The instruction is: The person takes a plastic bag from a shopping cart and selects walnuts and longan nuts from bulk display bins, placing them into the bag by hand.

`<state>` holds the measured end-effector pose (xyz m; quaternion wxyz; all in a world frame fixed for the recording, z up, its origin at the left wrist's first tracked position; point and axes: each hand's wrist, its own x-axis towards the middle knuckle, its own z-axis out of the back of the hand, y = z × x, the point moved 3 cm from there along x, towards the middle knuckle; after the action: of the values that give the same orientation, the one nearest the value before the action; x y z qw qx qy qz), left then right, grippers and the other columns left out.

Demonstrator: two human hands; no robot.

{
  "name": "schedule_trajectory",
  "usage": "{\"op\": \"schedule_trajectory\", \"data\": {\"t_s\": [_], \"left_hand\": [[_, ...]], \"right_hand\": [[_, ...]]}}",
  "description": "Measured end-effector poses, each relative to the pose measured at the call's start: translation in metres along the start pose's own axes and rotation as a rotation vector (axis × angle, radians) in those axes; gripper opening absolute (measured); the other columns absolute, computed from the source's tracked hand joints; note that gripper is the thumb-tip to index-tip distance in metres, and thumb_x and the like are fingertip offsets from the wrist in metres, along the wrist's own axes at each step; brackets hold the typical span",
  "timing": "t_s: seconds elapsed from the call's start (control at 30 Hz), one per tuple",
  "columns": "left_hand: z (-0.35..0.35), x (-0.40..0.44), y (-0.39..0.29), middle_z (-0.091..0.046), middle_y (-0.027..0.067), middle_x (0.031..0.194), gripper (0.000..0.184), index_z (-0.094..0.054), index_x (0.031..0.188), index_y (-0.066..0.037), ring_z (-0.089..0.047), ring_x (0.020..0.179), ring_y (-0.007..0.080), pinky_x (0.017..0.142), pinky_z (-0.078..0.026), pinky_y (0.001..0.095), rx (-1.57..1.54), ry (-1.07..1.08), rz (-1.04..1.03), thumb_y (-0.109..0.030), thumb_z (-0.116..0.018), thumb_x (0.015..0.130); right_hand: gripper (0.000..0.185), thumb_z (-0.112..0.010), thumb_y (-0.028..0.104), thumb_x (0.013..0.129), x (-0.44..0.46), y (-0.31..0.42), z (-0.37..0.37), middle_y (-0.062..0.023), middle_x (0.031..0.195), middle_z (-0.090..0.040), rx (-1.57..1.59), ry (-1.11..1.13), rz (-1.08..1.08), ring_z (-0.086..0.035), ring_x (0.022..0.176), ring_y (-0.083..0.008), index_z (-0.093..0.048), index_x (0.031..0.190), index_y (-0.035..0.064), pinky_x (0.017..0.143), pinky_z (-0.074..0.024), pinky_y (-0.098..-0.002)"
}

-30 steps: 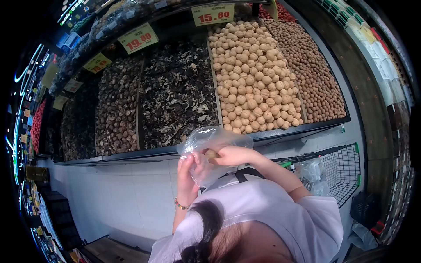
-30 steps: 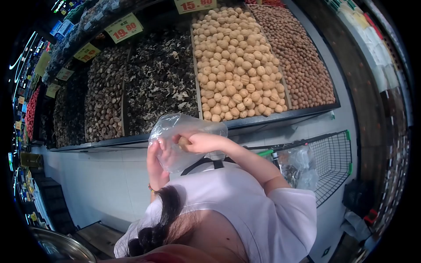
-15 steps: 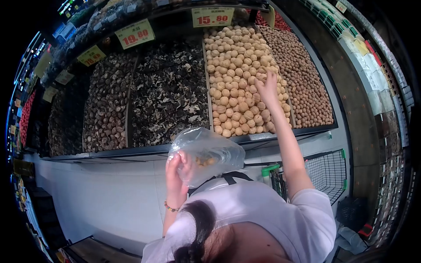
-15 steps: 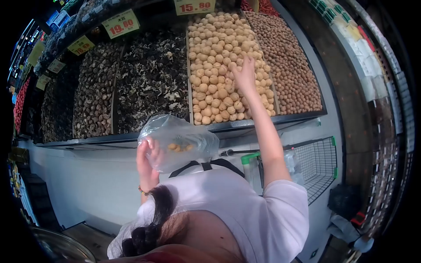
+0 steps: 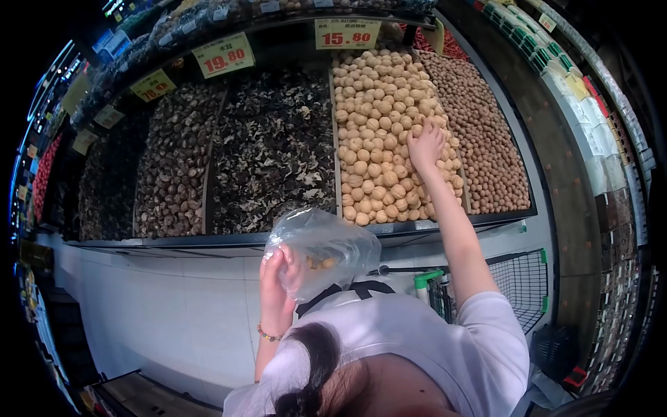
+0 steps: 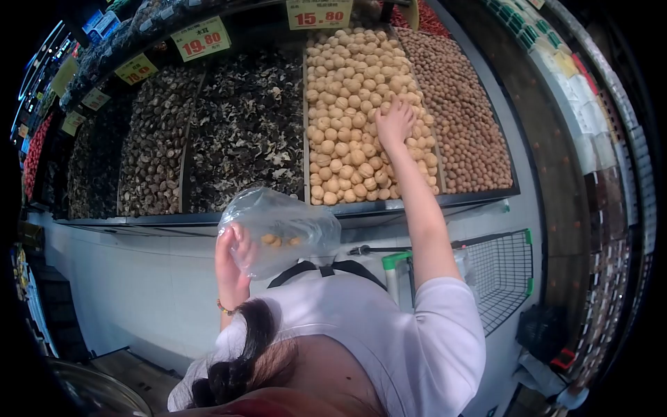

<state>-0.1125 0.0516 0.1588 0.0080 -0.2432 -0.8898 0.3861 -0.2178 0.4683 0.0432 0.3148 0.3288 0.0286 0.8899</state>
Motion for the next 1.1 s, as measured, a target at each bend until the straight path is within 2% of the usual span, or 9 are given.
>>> {"op": "schedule_trajectory", "data": {"t_s": [0.07, 0.27, 0.4, 0.57, 0.67, 0.87, 1.1], "left_hand": [[0.003, 0.000, 0.000, -0.033, -0.0044, 0.059, 0.025, -0.044, 0.074, -0.007, -0.027, 0.046, 0.0038, 0.039, -0.025, 0.0185, -0.006, -0.006, -0.003, -0.025, -0.047, 0.091], [0.001, -0.002, 0.001, -0.033, -0.0043, 0.058, 0.024, -0.044, 0.075, -0.008, -0.027, 0.046, 0.0044, 0.041, -0.024, 0.0190, 0.018, -0.036, -0.007, -0.025, -0.047, 0.091], [0.000, -0.003, 0.001, -0.032, -0.0042, 0.058, 0.023, -0.044, 0.076, -0.008, -0.027, 0.046, 0.0046, 0.041, -0.024, 0.0191, 0.029, -0.051, 0.008, -0.025, -0.047, 0.091], [0.000, -0.003, 0.005, -0.031, -0.0041, 0.058, 0.024, -0.043, 0.076, -0.008, -0.027, 0.045, 0.0047, 0.041, -0.024, 0.0192, 0.030, -0.045, 0.027, -0.026, -0.046, 0.091], [0.000, -0.002, 0.007, -0.031, -0.0041, 0.058, 0.024, -0.043, 0.075, -0.008, -0.027, 0.045, 0.0048, 0.041, -0.024, 0.0193, 0.042, -0.044, 0.020, -0.026, -0.046, 0.091], [0.000, -0.004, 0.010, -0.031, -0.0040, 0.057, 0.025, -0.043, 0.075, -0.008, -0.027, 0.045, 0.0049, 0.041, -0.024, 0.0195, 0.054, -0.081, 0.032, -0.026, -0.045, 0.092], [-0.003, -0.008, 0.011, -0.034, -0.0036, 0.058, 0.023, -0.046, 0.074, -0.007, -0.027, 0.047, 0.0043, 0.041, -0.020, 0.0199, 0.022, -0.080, 0.007, -0.024, -0.049, 0.090]], "right_hand": [[0.051, -0.061, 0.036, 0.075, -0.001, 0.006, 0.007, -0.0171, 0.116, -0.044, -0.008, -0.060, 0.095, -0.038, 0.112, -0.0326, -0.048, 0.117, 0.0082, 0.098, -0.0285, -0.0471], [0.040, -0.064, 0.026, 0.075, 0.005, 0.004, 0.008, -0.0160, 0.110, -0.046, 0.101, -0.004, 0.193, -0.043, 0.105, -0.0325, -0.051, 0.108, 0.0059, 0.087, -0.0395, -0.0391], [0.038, -0.064, 0.023, 0.076, 0.011, 0.001, 0.006, -0.0159, 0.108, -0.046, 0.170, -0.032, 0.222, -0.045, 0.103, -0.0329, -0.050, 0.106, 0.0053, 0.086, -0.0404, -0.0399], [0.041, -0.063, 0.024, 0.076, 0.015, -0.006, 0.001, -0.0147, 0.108, -0.047, 0.266, -0.056, 0.159, -0.047, 0.103, -0.0320, -0.048, 0.110, 0.0048, 0.085, -0.0417, -0.0391], [0.044, -0.062, 0.025, 0.076, 0.016, -0.006, 0.001, -0.0135, 0.107, -0.047, 0.303, -0.094, 0.157, -0.048, 0.103, -0.0314, -0.048, 0.115, 0.0083, 0.085, -0.0426, -0.0391], [0.039, -0.062, 0.027, 0.075, 0.028, -0.006, 0.004, -0.0137, 0.107, -0.049, 0.392, 0.088, 0.056, -0.053, 0.098, -0.0312, -0.055, 0.111, 0.0182, 0.078, -0.0466, -0.0406], [0.033, -0.064, 0.027, 0.074, 0.035, -0.013, -0.004, -0.0084, 0.109, -0.052, 0.463, 0.069, 0.100, -0.055, 0.097, -0.0285, -0.057, 0.104, 0.0152, 0.077, -0.0473, -0.0370]]}}
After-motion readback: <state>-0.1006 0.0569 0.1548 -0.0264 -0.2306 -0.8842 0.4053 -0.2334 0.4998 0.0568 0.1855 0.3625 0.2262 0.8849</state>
